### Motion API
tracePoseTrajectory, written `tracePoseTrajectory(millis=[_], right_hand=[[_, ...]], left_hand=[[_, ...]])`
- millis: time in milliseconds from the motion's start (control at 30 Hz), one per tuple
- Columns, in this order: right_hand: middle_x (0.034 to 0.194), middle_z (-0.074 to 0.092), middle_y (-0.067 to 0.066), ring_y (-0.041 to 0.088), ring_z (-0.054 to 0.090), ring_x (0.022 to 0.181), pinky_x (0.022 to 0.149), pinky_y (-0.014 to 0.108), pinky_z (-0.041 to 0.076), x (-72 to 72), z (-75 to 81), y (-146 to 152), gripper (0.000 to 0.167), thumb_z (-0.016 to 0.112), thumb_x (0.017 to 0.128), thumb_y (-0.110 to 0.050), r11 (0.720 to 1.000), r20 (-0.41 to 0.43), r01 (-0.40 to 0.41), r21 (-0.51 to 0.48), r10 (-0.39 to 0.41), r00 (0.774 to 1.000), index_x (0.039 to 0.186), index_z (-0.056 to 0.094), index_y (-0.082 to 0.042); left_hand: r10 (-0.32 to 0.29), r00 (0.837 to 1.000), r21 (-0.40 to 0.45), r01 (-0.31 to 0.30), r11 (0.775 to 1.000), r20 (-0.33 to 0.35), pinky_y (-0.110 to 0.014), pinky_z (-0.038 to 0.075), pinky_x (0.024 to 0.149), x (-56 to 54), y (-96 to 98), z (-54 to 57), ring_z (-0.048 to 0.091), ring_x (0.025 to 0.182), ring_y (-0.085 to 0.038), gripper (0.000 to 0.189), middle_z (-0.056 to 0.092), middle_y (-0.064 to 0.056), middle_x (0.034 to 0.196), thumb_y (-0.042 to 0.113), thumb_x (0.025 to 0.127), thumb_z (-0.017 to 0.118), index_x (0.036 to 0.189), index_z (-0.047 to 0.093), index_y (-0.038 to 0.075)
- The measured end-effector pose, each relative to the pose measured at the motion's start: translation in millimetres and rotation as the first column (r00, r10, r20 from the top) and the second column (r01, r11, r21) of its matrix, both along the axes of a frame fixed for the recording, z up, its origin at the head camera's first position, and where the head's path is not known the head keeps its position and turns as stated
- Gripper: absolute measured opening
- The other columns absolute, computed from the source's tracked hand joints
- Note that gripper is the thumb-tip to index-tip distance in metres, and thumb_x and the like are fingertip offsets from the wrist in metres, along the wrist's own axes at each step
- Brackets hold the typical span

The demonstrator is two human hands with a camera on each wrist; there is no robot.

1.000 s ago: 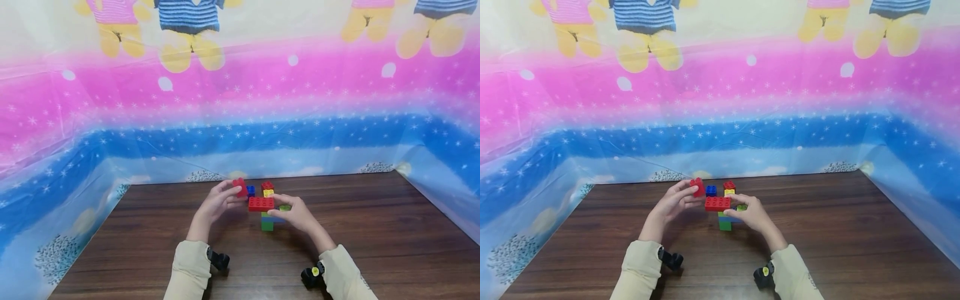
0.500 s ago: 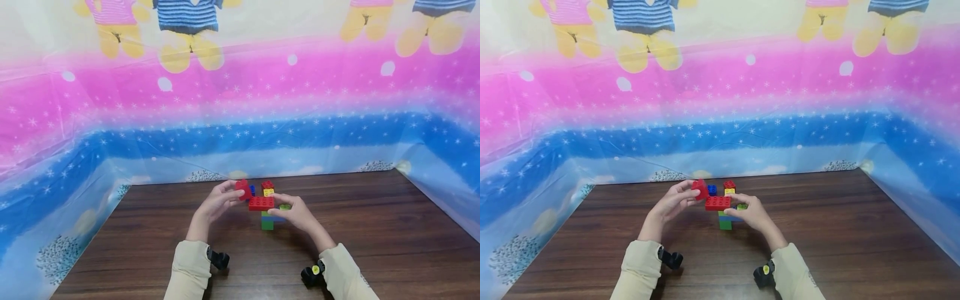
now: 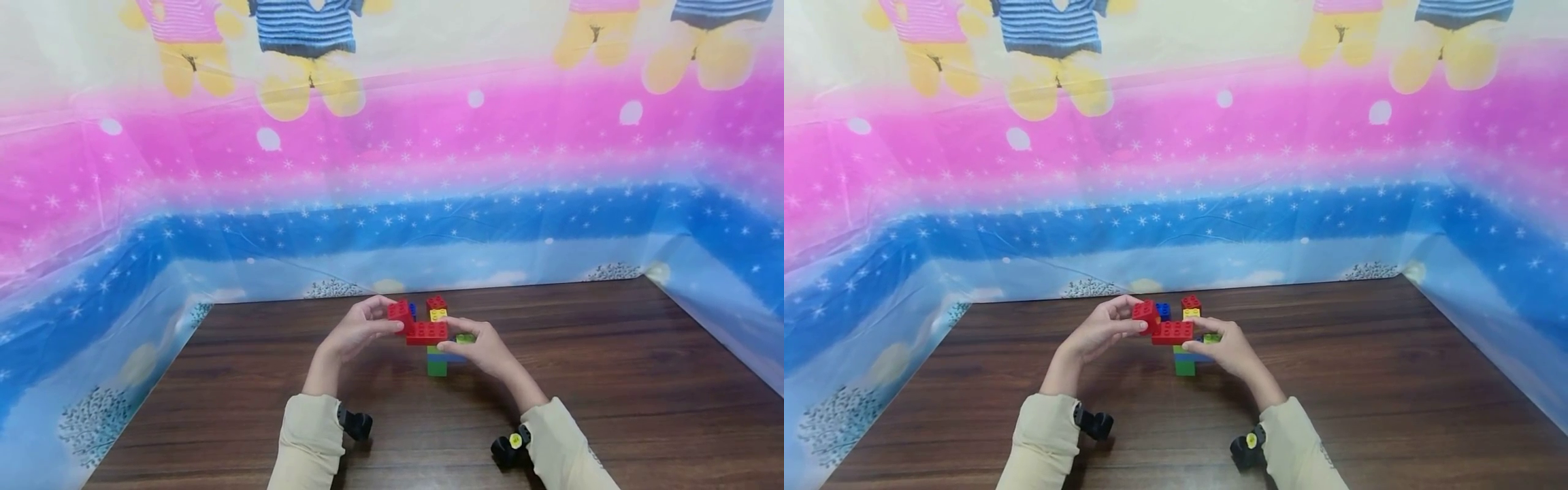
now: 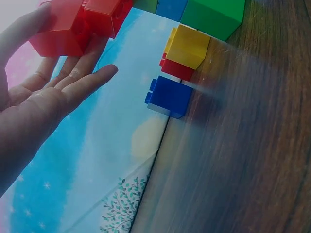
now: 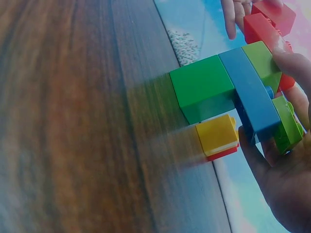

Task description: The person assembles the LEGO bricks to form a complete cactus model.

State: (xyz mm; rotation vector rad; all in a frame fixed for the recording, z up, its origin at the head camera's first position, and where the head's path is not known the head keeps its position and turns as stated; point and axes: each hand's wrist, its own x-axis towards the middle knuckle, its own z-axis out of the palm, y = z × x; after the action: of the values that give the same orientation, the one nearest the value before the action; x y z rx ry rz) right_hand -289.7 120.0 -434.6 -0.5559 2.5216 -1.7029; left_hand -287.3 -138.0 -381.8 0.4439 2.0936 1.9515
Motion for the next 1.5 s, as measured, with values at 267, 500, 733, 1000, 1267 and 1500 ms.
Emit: tracePoseTrajectory(millis=[267,500,733,1000,1267,1500], right_hand=[[0.141,0.056,0.016,0.036,0.046,0.133,0.107,0.061,0.038,-1.1,-1.9,1.1,0.055,0.073,0.087,-0.030,1.000,0.007,-0.003,-0.005,0.003,1.000,0.137,0.057,-0.014],[0.142,0.055,0.015,0.036,0.045,0.134,0.108,0.061,0.038,-2.3,-1.4,1.5,0.055,0.072,0.087,-0.031,1.000,0.008,-0.006,-0.015,0.006,1.000,0.137,0.057,-0.014],[0.142,0.056,0.014,0.035,0.045,0.134,0.108,0.061,0.038,-4.7,-2.5,0.0,0.057,0.073,0.086,-0.033,1.000,0.023,-0.003,-0.028,0.004,1.000,0.137,0.057,-0.013],[0.141,0.057,0.012,0.032,0.047,0.132,0.107,0.059,0.039,-6.2,-3.9,-1.7,0.056,0.074,0.085,-0.034,0.999,0.029,0.002,-0.038,-0.001,1.000,0.136,0.058,-0.016],[0.140,0.057,0.012,0.034,0.046,0.133,0.107,0.062,0.037,-5.0,-6.5,-1.4,0.056,0.074,0.085,-0.034,0.999,0.033,0.008,-0.039,-0.007,0.999,0.136,0.058,-0.016],[0.141,0.056,0.013,0.035,0.045,0.135,0.108,0.064,0.035,-3.8,-6.9,0.2,0.054,0.073,0.086,-0.032,0.999,0.022,0.002,-0.041,-0.002,1.000,0.136,0.058,-0.015]], left_hand=[[-0.009,0.998,-0.069,0.005,0.998,-0.055,-0.045,0.051,0.101,0.8,1.0,3.8,0.068,0.095,-0.014,0.035,0.070,-0.013,0.114,0.008,0.088,0.068,0.120,0.054,0.001],[0.020,0.996,-0.134,-0.031,0.991,-0.086,-0.041,0.051,0.098,2.9,4.1,10.0,0.069,0.097,-0.016,0.035,0.070,-0.017,0.116,0.009,0.087,0.069,0.119,0.055,0.003],[-0.007,0.982,-0.217,-0.035,0.976,-0.188,-0.037,0.054,0.091,5.3,6.8,13.2,0.067,0.098,-0.017,0.037,0.068,-0.022,0.115,0.011,0.088,0.068,0.120,0.056,0.000],[-0.022,0.977,-0.245,-0.032,0.969,-0.214,-0.038,0.055,0.092,8.6,7.6,14.7,0.064,0.104,-0.019,0.040,0.064,-0.022,0.120,0.013,0.089,0.066,0.126,0.054,0.001],[-0.062,0.967,-0.274,-0.008,0.962,-0.247,-0.037,0.056,0.090,7.7,6.8,11.5,0.063,0.104,-0.020,0.042,0.063,-0.021,0.120,0.014,0.091,0.065,0.130,0.053,0.001],[-0.075,0.963,-0.268,0.002,0.963,-0.260,-0.048,0.054,0.093,8.1,11.0,11.6,0.062,0.102,-0.018,0.042,0.062,-0.023,0.119,0.013,0.092,0.064,0.129,0.052,-0.003]])
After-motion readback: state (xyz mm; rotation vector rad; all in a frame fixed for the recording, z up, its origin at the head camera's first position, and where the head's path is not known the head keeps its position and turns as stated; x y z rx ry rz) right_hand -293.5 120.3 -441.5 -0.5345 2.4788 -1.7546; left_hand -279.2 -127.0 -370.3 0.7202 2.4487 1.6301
